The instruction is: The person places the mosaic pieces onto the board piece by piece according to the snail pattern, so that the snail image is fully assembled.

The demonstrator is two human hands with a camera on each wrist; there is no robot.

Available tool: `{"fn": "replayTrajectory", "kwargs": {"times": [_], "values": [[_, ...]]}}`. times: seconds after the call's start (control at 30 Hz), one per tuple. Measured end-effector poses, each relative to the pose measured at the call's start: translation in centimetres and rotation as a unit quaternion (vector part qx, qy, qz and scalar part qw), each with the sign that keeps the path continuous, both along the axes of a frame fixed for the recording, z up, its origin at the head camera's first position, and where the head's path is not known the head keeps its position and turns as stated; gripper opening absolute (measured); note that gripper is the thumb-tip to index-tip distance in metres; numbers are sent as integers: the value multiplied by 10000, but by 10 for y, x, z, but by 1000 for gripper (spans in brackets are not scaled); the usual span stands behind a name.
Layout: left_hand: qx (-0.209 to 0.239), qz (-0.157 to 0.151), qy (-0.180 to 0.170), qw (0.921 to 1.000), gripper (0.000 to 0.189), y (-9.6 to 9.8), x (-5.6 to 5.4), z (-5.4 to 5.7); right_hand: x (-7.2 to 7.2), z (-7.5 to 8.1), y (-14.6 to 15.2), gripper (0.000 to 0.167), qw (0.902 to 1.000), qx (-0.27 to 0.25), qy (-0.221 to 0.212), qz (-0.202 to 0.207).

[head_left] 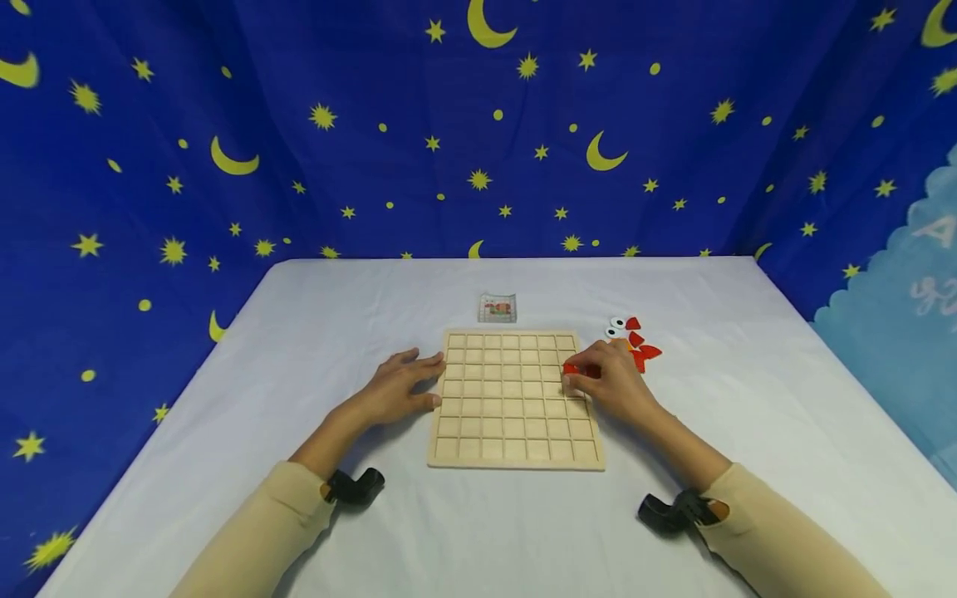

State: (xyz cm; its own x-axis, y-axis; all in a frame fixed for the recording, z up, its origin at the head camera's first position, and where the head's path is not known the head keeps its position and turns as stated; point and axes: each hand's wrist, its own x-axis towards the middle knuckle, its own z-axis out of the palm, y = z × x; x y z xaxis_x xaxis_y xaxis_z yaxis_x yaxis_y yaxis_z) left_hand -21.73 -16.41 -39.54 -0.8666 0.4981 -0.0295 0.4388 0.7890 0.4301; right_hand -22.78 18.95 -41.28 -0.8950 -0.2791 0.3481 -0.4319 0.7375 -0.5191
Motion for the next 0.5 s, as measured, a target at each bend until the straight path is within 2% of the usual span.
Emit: {"fn": "replayTrajectory", "kwargs": {"times": [0.13, 0.5], "values": [[5, 16, -25, 10000, 60, 1, 1, 0, -5, -3, -10, 24, 9999, 34, -89, -66], [-38, 105, -52, 9999, 60, 1, 1, 0, -12, -8, -25, 29, 9989, 440, 52, -162]]}}
